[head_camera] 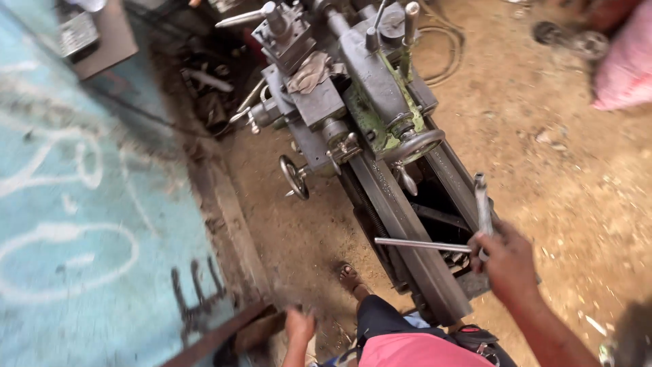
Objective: Operating a metal lathe machine, including adjusting the tool post with a wrench and using handwheels to control the cutting tool's movement.
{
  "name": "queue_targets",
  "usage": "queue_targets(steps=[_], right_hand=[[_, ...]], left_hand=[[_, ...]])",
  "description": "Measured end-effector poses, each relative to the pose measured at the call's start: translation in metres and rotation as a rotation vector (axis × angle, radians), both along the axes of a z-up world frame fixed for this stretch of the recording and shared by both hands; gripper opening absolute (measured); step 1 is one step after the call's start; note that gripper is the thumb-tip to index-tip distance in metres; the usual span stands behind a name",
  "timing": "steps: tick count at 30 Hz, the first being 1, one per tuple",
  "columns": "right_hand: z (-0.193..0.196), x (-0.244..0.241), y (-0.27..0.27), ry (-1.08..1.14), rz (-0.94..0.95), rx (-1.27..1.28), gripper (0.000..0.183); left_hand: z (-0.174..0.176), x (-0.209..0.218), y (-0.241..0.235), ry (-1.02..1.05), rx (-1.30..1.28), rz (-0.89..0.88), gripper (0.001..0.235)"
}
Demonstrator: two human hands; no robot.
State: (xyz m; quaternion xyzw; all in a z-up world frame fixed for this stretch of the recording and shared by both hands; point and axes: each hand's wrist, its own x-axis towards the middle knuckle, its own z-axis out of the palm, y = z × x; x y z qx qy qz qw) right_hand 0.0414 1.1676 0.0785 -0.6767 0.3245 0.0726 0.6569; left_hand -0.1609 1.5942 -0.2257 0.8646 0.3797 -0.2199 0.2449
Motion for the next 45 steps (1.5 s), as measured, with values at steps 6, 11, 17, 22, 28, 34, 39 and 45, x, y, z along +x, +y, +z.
queue_targets(steps=[6,11,17,22,28,34,39,45], right_hand=[[0.105,0.058,0.082,-0.273,-0.126,-0.433,0.071],[0.035,0.085,0.093,-0.587,-0.258,-0.904,0.068],[-0.013,0.098,0.181,0.370,0.229,-0.744,0.070],[-0.032,0.079,0.174,0.222,0.221,-0.873,0.079],[0.018,0.085,0.200,0.379,0.350,-0.809,0.062],[0.013,0.081,0.206,0.251,0.045,-0.529,0.025],[-0.083,0.076,0.196,0.032,-0.144,-0.361,0.017],[-0.225,0.082,0.180,-0.020,-0.173,-0.454,0.021]], left_hand=[[0.003,-0.050,0.110,0.405,-0.098,0.264,0.035],[0.038,-0.027,0.139,0.235,-0.294,0.773,0.036],[0.065,-0.014,0.188,-0.002,-0.325,0.873,0.051],[0.047,0.011,0.220,-0.059,-0.427,0.866,0.045],[0.043,0.046,0.239,-0.233,-0.614,0.933,0.036],[0.133,0.113,0.230,-0.389,-0.859,0.931,0.040],[0.198,0.206,0.227,-0.756,-1.069,0.819,0.036],[0.272,0.338,0.238,-0.982,-1.530,0.363,0.017]])
